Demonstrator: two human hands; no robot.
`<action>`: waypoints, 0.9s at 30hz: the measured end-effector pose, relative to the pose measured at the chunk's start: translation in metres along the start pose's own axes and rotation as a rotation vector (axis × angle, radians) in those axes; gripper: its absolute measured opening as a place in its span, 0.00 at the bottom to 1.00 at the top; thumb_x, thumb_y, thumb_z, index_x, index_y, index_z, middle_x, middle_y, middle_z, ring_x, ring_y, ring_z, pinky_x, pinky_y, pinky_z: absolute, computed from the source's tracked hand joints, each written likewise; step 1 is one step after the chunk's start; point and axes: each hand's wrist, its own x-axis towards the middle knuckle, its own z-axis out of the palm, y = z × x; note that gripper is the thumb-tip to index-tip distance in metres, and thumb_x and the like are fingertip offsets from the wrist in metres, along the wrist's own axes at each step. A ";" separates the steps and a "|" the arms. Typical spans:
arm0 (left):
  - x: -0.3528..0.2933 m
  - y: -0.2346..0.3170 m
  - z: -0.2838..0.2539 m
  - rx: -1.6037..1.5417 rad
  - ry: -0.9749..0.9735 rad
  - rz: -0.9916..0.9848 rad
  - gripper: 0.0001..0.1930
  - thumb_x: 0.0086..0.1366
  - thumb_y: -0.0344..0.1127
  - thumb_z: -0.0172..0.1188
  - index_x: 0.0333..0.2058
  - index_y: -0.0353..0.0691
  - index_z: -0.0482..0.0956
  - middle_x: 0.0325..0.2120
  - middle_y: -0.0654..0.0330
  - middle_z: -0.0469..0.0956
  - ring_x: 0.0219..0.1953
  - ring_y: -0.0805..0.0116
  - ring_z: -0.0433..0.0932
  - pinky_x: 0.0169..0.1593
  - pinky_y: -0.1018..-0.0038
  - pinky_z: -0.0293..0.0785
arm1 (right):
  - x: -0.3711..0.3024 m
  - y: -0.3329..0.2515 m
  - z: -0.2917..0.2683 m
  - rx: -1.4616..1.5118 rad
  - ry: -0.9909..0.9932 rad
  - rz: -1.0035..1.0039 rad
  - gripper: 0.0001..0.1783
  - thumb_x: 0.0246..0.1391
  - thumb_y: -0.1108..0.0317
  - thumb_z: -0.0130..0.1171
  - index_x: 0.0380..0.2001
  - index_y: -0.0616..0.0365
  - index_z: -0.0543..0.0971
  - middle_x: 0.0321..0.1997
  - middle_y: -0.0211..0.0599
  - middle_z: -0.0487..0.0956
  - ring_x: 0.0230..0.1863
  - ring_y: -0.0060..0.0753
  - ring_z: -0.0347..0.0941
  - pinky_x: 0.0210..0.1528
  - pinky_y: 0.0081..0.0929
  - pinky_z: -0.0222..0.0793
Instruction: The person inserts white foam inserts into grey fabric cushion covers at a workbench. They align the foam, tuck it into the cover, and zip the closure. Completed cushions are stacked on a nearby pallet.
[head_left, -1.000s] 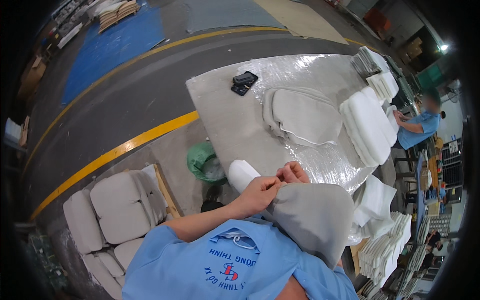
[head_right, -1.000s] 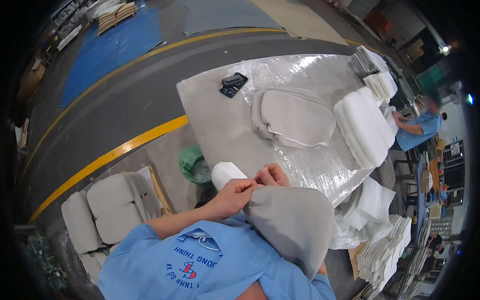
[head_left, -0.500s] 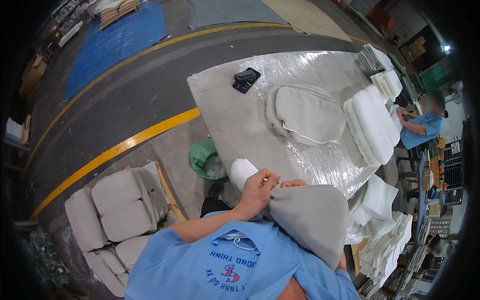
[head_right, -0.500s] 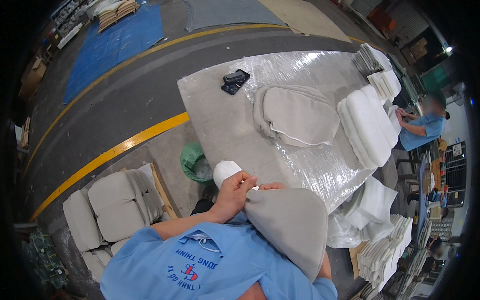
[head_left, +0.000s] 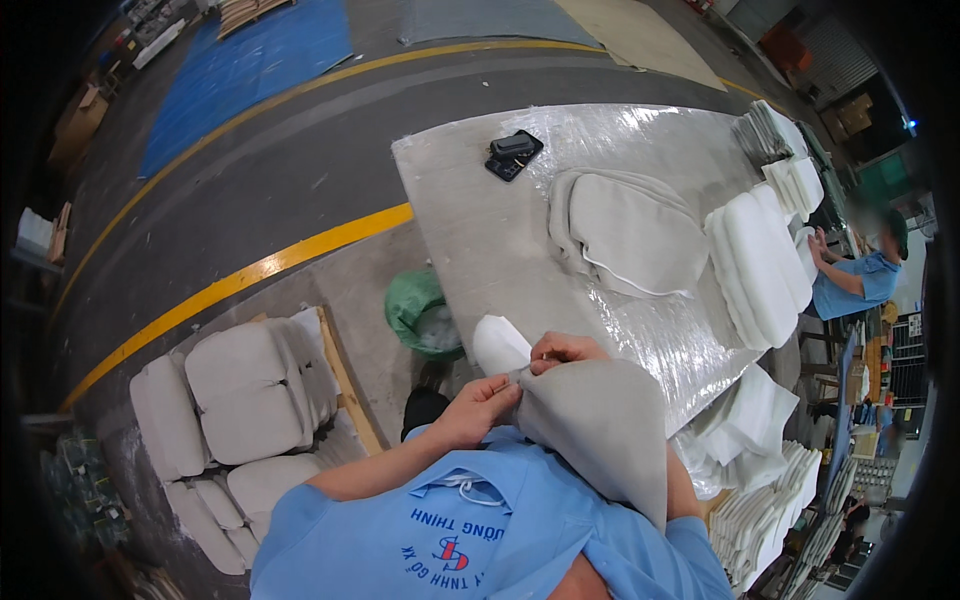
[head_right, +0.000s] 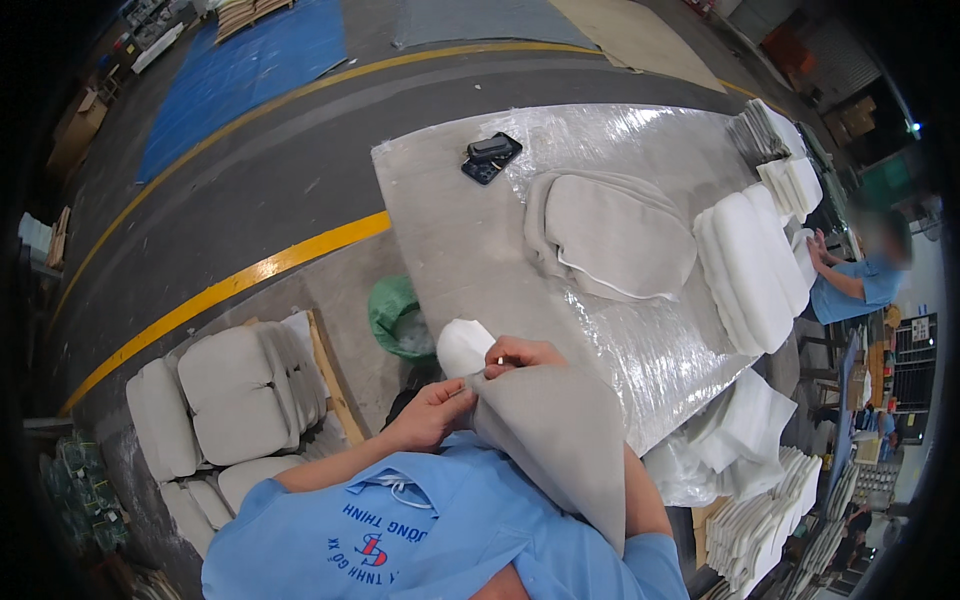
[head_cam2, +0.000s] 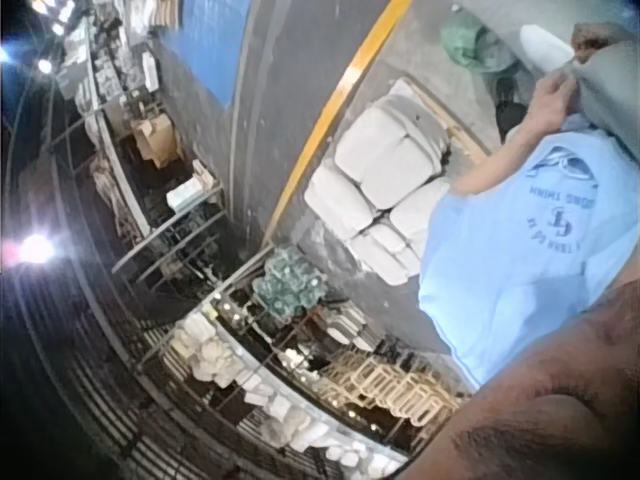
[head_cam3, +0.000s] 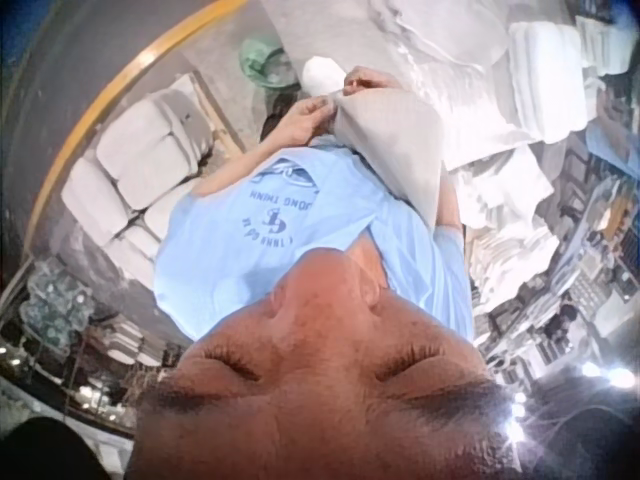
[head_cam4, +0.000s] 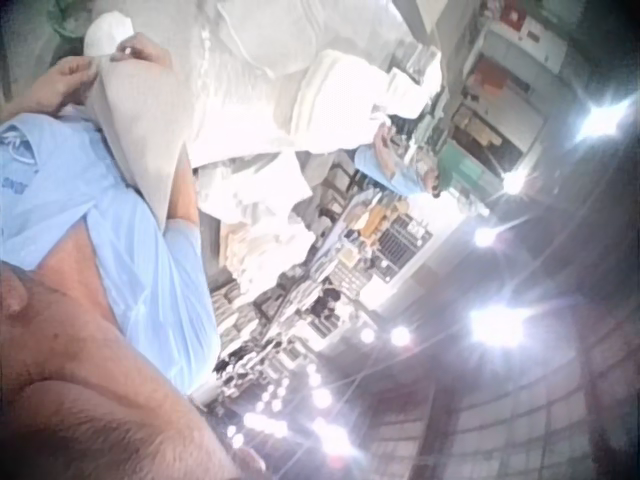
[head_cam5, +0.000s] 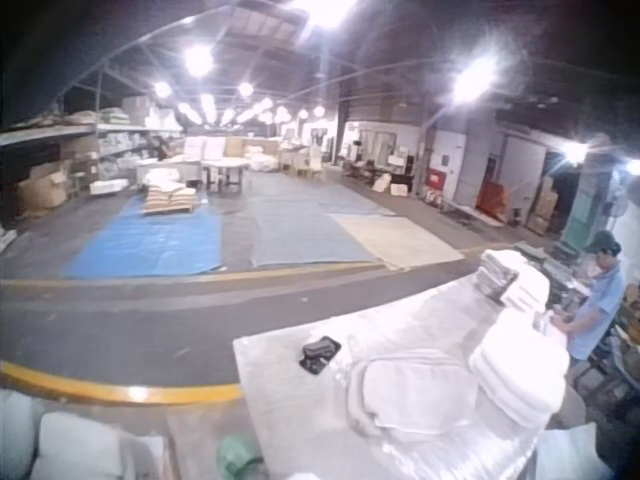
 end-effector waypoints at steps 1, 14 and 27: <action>0.004 -0.011 -0.008 0.050 0.069 0.059 0.13 0.81 0.41 0.51 0.49 0.39 0.80 0.38 0.70 0.80 0.38 0.81 0.74 0.43 0.78 0.72 | 0.008 -0.009 0.003 -0.067 -0.001 0.010 0.07 0.64 0.67 0.66 0.37 0.60 0.81 0.30 0.28 0.79 0.35 0.17 0.74 0.37 0.23 0.69; 0.053 -0.021 -0.049 0.638 0.709 0.429 0.19 0.81 0.45 0.45 0.41 0.34 0.75 0.29 0.45 0.77 0.32 0.52 0.76 0.40 0.60 0.73 | 0.088 -0.001 0.016 -0.426 -0.045 -0.111 0.11 0.61 0.62 0.63 0.40 0.58 0.80 0.30 0.45 0.81 0.32 0.35 0.79 0.37 0.33 0.73; 0.136 -0.053 -0.114 0.514 0.440 0.510 0.11 0.75 0.37 0.53 0.49 0.36 0.74 0.45 0.48 0.82 0.49 0.56 0.80 0.55 0.62 0.74 | 0.124 0.154 -0.002 0.250 0.135 -0.250 0.20 0.57 0.59 0.67 0.51 0.55 0.82 0.46 0.41 0.85 0.43 0.31 0.81 0.48 0.32 0.78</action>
